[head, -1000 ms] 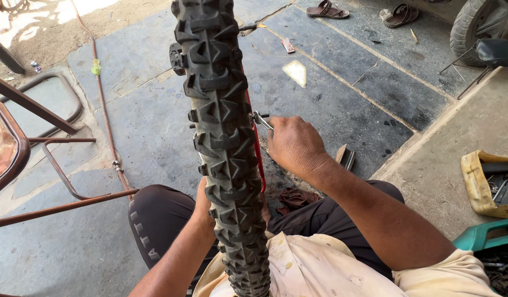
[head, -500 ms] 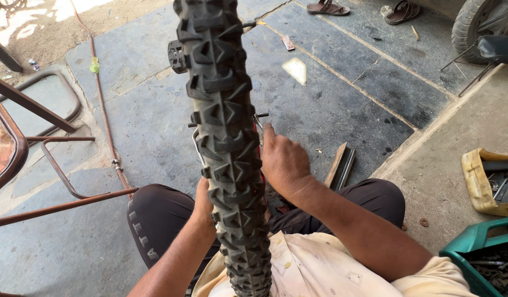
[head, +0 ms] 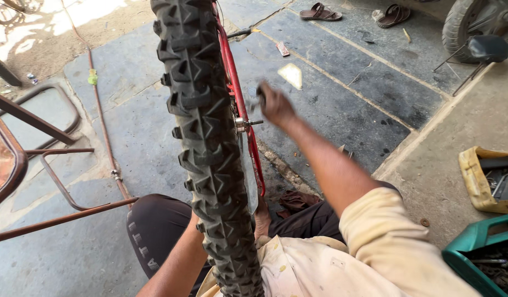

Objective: The person is repairing a red bicycle by tightening the rear wheel axle nuts using two wrenches. They adjust the wheel position and ensure the axle is secure.

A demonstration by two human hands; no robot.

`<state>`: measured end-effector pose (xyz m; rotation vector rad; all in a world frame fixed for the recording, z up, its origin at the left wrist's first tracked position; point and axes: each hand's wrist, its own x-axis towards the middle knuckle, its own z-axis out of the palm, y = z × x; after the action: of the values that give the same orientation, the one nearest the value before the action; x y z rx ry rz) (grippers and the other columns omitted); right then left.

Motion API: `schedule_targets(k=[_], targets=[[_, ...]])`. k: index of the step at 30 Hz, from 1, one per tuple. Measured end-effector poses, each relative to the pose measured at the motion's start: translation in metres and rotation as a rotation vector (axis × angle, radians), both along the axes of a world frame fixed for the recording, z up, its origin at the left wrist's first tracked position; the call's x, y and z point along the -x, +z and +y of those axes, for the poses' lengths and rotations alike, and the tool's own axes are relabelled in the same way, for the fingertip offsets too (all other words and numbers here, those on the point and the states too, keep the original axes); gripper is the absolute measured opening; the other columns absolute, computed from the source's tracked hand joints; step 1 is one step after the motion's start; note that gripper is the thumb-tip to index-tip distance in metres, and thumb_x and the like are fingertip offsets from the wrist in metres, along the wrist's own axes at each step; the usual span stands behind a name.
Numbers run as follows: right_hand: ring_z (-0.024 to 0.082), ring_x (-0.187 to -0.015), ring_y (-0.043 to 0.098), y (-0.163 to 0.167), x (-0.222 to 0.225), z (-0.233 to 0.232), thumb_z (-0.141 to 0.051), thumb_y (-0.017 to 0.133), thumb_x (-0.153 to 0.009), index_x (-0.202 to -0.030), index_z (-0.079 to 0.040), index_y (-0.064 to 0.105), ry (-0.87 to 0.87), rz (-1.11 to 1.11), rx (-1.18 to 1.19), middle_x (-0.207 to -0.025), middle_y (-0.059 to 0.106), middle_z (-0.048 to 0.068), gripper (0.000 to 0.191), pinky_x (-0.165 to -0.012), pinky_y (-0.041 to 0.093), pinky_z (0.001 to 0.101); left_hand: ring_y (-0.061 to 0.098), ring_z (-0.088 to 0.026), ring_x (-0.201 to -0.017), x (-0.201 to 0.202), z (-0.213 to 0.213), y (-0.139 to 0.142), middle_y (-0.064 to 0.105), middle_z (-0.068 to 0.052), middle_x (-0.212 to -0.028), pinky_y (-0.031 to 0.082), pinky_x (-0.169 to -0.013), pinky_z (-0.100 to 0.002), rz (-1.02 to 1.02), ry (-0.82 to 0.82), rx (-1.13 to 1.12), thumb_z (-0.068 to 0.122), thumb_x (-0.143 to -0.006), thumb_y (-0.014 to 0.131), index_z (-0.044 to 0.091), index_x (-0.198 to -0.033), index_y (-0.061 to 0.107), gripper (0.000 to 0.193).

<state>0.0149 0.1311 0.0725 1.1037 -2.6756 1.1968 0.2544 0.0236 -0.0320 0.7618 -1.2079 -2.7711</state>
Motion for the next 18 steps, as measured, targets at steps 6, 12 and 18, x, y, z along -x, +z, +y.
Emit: schedule_targets(k=[6,12,18], targets=[[0.042,-0.096,0.070,0.039,0.019,0.019,-0.029,0.064,-0.103,-0.122,-0.012,0.058,-0.114,0.110,-0.064,-0.103,0.072,0.020,0.026,-0.084,0.055,0.0536,0.073,-0.026,-0.079,-0.002,0.004,0.012,0.073,-0.014,-0.098,0.062,-0.071,-0.041,0.009,-0.024,-0.152,0.037,-0.103,0.041,0.003,-0.109,0.069,0.045],[0.029,-0.089,0.072,0.048,-0.048,0.080,-0.018,0.061,-0.100,-0.126,-0.006,0.059,-0.145,-0.173,-0.124,-0.101,0.072,0.017,0.028,-0.076,0.057,0.0450,0.074,-0.027,-0.081,-0.004,0.009,0.022,0.074,-0.016,-0.102,0.062,-0.076,-0.044,-0.043,-0.018,-0.240,0.041,-0.101,0.040,0.003,-0.112,0.071,0.050],[0.019,-0.074,0.074,0.056,-0.085,0.121,-0.013,0.060,-0.100,-0.129,-0.009,0.065,-0.188,-0.312,-0.061,-0.090,0.077,0.012,0.030,-0.066,0.060,0.0364,0.078,-0.026,-0.084,-0.004,0.008,0.016,0.078,-0.019,-0.102,0.063,-0.076,-0.041,-0.163,-0.021,0.039,0.044,-0.099,0.044,0.001,-0.111,0.069,0.051]])
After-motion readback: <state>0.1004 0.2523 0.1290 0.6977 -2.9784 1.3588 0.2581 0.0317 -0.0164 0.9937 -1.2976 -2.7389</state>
